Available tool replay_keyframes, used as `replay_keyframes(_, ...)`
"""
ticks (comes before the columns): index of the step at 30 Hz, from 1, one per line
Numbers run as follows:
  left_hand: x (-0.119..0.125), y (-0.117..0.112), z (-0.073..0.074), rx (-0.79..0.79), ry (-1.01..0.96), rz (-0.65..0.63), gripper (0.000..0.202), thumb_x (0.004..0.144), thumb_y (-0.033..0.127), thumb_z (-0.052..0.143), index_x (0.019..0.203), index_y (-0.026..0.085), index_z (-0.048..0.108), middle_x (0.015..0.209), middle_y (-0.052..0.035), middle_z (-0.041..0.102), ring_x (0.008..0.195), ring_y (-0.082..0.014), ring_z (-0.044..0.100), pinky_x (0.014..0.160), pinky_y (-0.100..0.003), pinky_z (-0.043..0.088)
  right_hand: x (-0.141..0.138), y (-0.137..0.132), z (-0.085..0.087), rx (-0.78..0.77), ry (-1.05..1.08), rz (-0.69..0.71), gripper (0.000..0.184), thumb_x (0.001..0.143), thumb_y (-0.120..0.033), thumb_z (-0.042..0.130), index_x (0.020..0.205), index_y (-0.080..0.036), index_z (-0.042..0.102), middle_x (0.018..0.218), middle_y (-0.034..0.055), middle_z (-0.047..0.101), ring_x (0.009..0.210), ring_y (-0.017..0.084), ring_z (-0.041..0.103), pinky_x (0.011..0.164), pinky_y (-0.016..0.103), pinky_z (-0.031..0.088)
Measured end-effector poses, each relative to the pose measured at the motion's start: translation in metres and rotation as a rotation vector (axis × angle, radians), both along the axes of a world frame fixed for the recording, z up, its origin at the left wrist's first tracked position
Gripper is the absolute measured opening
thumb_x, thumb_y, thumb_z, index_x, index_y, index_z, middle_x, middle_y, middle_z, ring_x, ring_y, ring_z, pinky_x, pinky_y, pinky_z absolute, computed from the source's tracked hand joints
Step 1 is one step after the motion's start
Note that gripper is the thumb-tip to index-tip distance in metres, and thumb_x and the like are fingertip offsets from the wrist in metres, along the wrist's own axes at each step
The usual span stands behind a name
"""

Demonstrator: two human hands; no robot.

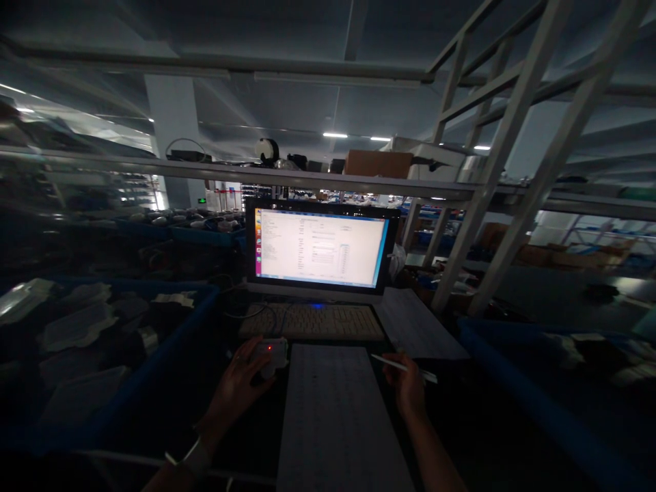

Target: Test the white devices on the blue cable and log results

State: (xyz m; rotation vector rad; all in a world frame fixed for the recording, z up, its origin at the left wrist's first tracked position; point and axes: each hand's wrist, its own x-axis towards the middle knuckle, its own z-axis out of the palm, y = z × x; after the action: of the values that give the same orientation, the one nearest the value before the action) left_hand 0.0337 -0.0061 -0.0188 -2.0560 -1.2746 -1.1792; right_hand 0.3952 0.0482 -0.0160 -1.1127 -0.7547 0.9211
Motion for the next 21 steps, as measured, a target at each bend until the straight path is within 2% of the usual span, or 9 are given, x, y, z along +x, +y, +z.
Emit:
replay_keyframes(7,0.0008,-0.0014,0.0006,-0.028,-0.002,0.007,0.033,0.069,0.021,0.072,0.101,0.02,0.061,0.13,-0.0125,0.051,0.119,-0.0285,0.05,0.09,-0.044,0.054,0.0002,-0.0003,0.002,-0.025,0.005,-0.01,0.035,0.055,-0.053,0.06,0.059,-0.018,0.064,0.052,0.0043,0.06,0.044,0.014,0.051,0.036,0.023,0.033)
replay_keyframes(16,0.0022,-0.0039,0.0036,-0.028,0.002,0.019,0.036,0.069,0.022,0.071,0.104,0.022,0.06,0.129,-0.0118,0.053,0.119,-0.0286,0.051,0.088,-0.044,0.055,0.0012,-0.0043,0.0063,-0.042,-0.02,0.019,0.032,0.055,-0.047,0.063,0.061,-0.016,0.066,0.053,0.005,0.06,0.048,0.014,0.053,0.04,0.024,0.037)
replay_keyframes(21,0.0019,-0.0029,0.0016,-0.041,-0.009,0.017,0.034,0.07,0.023,0.07,0.103,0.022,0.06,0.13,-0.011,0.053,0.119,-0.0284,0.051,0.089,-0.045,0.055,0.0017,-0.0029,0.0037,-0.044,-0.021,0.015,0.032,0.054,-0.046,0.063,0.06,-0.015,0.067,0.052,0.0046,0.059,0.047,0.013,0.052,0.039,0.022,0.035)
